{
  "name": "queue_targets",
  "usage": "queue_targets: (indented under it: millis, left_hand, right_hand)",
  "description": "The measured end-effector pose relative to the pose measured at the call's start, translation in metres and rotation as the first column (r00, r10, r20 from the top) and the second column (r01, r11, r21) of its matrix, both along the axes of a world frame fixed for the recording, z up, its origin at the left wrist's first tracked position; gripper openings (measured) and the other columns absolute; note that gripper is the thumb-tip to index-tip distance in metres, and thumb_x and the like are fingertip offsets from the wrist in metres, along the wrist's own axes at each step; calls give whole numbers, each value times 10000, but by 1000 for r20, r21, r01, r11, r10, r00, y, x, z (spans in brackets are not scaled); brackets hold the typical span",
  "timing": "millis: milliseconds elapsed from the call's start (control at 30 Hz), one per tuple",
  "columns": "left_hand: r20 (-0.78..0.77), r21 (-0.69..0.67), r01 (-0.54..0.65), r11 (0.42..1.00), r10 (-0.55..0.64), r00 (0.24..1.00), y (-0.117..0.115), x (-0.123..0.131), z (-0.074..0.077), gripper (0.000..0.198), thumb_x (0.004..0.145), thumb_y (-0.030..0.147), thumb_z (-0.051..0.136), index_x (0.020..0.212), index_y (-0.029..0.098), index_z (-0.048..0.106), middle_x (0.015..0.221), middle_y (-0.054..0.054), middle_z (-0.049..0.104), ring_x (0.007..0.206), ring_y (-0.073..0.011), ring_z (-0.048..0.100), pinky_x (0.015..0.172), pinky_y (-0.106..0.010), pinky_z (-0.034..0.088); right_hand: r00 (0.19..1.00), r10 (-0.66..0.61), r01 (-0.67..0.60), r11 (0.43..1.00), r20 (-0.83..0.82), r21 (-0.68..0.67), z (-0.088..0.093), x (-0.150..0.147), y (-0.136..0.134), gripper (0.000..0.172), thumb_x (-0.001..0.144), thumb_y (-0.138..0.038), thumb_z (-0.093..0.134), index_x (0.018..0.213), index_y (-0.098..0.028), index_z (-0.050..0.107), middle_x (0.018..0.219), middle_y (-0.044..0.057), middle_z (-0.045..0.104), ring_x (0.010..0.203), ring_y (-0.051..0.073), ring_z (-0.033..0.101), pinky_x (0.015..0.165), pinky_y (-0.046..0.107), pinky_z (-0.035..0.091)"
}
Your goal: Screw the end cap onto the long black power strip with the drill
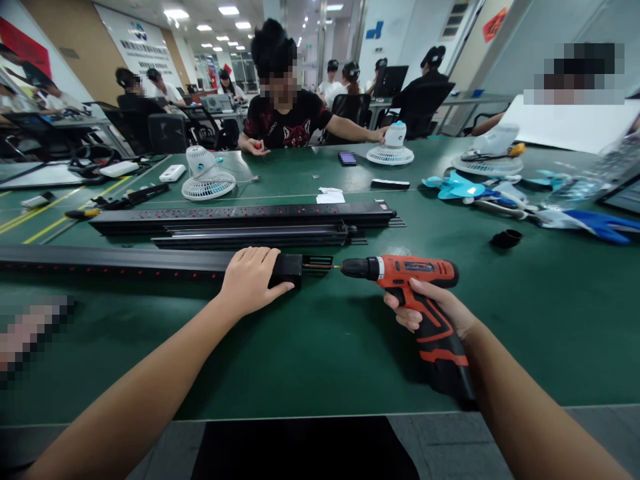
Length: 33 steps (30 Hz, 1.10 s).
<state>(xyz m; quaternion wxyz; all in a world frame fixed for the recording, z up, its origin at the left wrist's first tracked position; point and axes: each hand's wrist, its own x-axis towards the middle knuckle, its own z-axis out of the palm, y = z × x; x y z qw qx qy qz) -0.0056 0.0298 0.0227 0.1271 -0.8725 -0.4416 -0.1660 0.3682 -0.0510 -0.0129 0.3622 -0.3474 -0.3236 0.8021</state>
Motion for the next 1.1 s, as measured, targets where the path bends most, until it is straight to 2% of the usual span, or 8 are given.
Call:
queue_targets:
  millis: [733, 1100]
  left_hand:
    - [17, 14, 13, 1000, -14, 1000, 0, -1, -2, 594, 857, 647, 541, 1227, 183, 546, 1106, -132, 640, 1050, -315, 574, 993, -471, 378]
    - [-4, 20, 1, 1000, -1, 1000, 0, 0, 0, 591, 851, 641, 565, 1191, 158, 561, 1110, -136, 640, 1041, -314, 578, 996, -464, 382]
  right_hand:
    - [1000, 2, -3, 998, -21, -63, -4, 4, 1, 390, 874, -532, 571, 873, -149, 647, 525, -32, 402, 485, 139, 400, 486, 252, 440]
    - [999, 11, -14, 997, -39, -74, -2, 3, 2, 397, 868, -530, 590, 869, -139, 658, 527, -27, 407, 493, 133, 400, 483, 237, 440]
